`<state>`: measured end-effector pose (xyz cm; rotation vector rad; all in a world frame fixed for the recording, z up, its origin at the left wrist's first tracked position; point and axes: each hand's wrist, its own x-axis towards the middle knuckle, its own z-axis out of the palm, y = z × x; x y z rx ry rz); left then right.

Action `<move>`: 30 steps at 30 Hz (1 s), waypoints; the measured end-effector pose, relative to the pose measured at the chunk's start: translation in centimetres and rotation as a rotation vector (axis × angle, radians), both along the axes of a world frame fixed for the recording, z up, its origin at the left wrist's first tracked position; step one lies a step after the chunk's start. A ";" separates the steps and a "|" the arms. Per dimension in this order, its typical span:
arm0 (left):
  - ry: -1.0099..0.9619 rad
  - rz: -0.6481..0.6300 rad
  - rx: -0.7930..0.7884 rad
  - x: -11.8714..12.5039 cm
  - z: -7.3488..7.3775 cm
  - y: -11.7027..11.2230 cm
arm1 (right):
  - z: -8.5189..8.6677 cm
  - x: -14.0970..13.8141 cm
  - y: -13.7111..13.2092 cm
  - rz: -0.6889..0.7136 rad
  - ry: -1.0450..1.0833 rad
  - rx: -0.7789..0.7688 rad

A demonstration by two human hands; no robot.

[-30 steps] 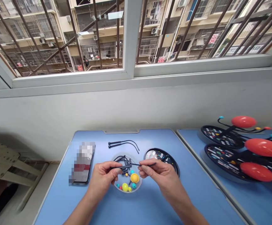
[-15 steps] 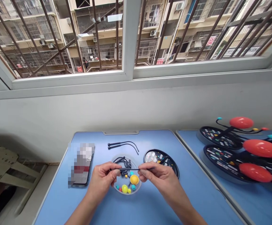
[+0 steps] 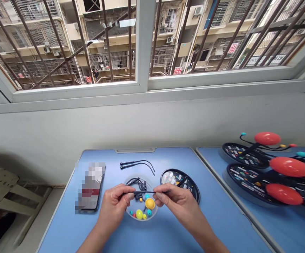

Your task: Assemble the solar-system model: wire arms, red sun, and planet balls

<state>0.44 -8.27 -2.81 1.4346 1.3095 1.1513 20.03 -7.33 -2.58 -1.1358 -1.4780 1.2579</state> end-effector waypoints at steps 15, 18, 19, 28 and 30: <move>0.170 0.012 0.193 0.3 -0.5 -0.6 | -0.1 -0.3 0.0 0.008 0.017 0.023; 0.153 0.019 0.174 0.5 -0.5 -0.6 | -0.2 -0.3 0.1 0.018 0.069 -0.007; 0.125 0.019 0.149 0.5 -0.5 -0.6 | -0.2 -0.3 0.0 0.020 0.092 -0.016; -0.182 -0.024 -0.154 0.7 0.4 -0.4 | -0.1 -0.6 -0.6 -0.042 0.133 0.021; -0.142 -0.016 -0.164 0.7 0.5 -0.4 | -0.3 -0.5 -0.5 -0.004 0.101 0.046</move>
